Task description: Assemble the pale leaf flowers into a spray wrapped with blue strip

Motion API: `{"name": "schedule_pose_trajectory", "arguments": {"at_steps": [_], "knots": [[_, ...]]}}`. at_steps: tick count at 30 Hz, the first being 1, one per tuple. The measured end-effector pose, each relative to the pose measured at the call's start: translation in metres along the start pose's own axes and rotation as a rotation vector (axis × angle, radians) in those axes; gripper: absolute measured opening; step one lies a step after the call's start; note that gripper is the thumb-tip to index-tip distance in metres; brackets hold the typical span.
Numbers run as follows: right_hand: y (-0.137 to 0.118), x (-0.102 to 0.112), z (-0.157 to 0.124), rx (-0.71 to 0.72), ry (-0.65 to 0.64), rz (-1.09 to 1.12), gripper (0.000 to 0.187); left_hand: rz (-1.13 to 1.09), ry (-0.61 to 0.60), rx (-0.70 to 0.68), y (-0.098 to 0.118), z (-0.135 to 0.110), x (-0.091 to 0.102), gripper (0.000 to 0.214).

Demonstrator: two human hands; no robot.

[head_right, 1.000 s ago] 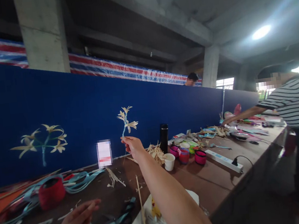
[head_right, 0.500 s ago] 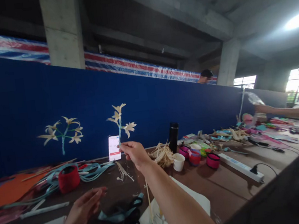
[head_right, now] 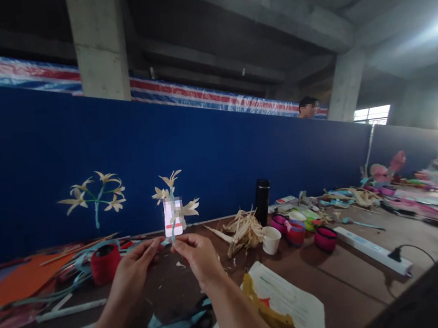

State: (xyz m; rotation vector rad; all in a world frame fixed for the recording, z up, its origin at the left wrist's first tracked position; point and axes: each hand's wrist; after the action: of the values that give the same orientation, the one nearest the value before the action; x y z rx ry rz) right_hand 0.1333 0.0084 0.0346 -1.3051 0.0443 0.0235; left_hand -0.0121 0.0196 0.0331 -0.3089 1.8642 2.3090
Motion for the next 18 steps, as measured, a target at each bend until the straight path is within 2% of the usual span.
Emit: {"name": "schedule_pose_trajectory", "arguments": {"at_steps": [5,8,13,18], "knots": [[0.018,0.006,-0.001,-0.003,0.047,0.040,0.030,-0.066,-0.009,0.054,-0.035,0.001,0.002,0.041],[0.030,0.007,-0.002,-0.035,0.048,0.039,0.030,-0.101,-0.035,0.087,-0.049,-0.004,0.005,0.042],[0.042,0.011,-0.008,-0.084,0.031,-0.003,0.027,-0.153,-0.103,0.091,-0.053,-0.013,0.004,0.023],[0.044,0.012,-0.009,-0.107,0.034,-0.025,0.030,-0.199,-0.098,0.120,-0.056,-0.013,0.005,0.017]]}}
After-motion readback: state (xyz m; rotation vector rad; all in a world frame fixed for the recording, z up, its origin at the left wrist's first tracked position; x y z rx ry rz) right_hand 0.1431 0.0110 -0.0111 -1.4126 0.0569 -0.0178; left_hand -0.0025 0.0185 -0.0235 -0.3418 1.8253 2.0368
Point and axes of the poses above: each hand's wrist, its own z-axis towards the middle knuckle, its own x-axis out of the back of the hand, y = z × x, and after that the axes turned 5 degrees about -z, right-handed
